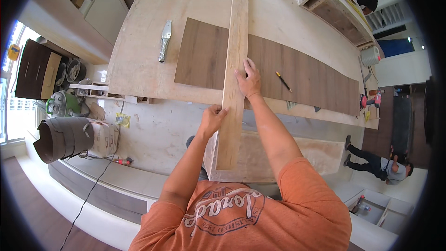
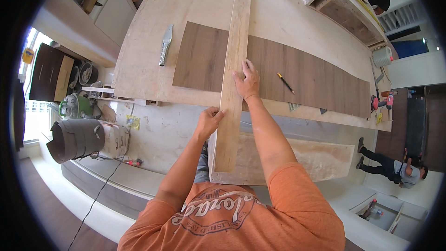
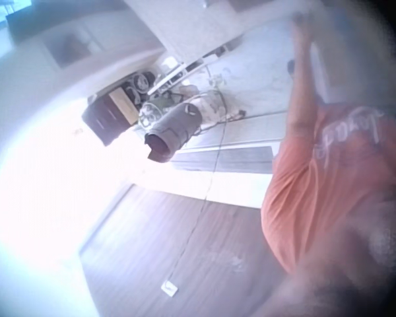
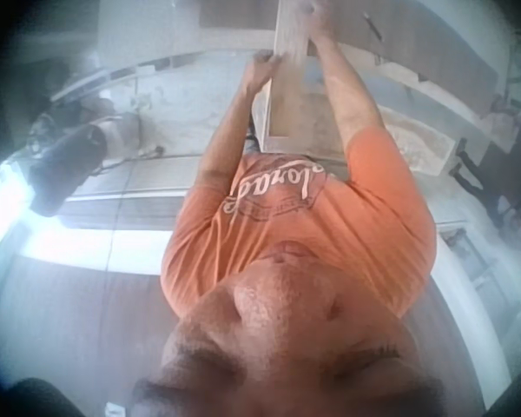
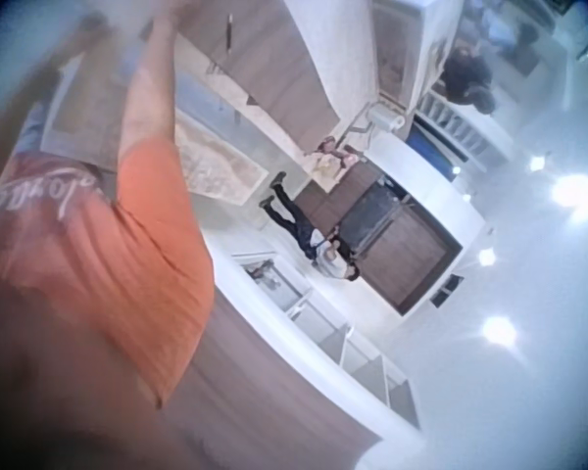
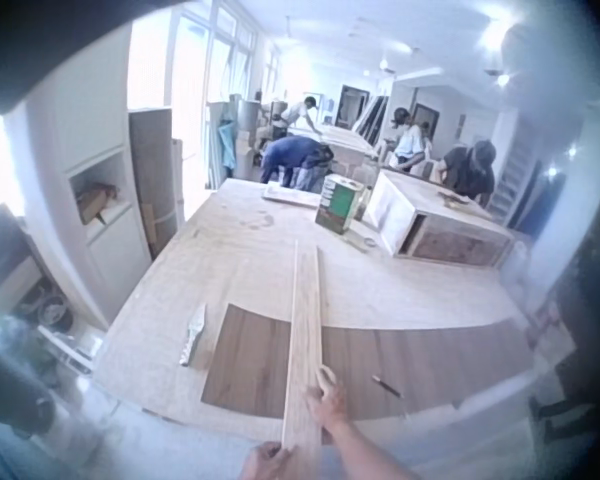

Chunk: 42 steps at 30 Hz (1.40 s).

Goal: The person positions a large gray panel on a workbench, then places a smaller wood-grain panel on top and marks it with a pencil. He aligns a thin wooden strip along the edge of the wood-grain panel and uses a utility knife to trim the edge. The person continues to adjust and mark the panels while other workers are visible in the background.

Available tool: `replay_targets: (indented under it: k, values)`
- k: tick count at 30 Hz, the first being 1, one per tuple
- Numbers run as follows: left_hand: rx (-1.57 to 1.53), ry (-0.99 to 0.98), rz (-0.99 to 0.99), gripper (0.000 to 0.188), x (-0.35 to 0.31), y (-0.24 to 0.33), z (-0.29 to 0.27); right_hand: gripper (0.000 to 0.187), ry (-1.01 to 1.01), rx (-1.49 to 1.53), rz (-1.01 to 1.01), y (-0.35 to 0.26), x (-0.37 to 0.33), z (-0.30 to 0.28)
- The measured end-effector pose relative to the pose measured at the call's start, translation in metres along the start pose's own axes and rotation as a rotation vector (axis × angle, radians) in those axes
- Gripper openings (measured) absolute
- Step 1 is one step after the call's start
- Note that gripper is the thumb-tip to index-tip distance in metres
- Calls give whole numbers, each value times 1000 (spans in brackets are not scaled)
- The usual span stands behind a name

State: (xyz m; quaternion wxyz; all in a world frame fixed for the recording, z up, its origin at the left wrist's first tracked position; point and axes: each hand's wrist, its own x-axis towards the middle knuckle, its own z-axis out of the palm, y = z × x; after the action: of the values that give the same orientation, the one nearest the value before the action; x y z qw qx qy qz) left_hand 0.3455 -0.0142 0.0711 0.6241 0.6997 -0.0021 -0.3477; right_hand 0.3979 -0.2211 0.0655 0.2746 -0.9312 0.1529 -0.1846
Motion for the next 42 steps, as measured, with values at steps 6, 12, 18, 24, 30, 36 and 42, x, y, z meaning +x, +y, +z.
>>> replay_targets:
  k: [6,12,18,24,30,36,42]
  values:
    - [-51,-19,-13,33,3,-4,-1,63,7,34,5,3,1,1]
    - [35,38,22,30,1,1,-8,60,-9,28,-11,-5,4,6]
    - [352,363,393,24,-19,67,-52,60,-61,-91,107,-11,23,-5]
    - [804,818,448,25,76,105,-164,51,-138,-311,152,-44,38,15]
    - [882,693,231,34,130,115,-171,47,-113,-387,145,-38,35,14]
    - [656,645,172,30,139,116,-186,47,-111,-369,126,-42,38,19]
    - [55,341,307,32,114,125,-72,47,-92,-351,109,-47,38,17]
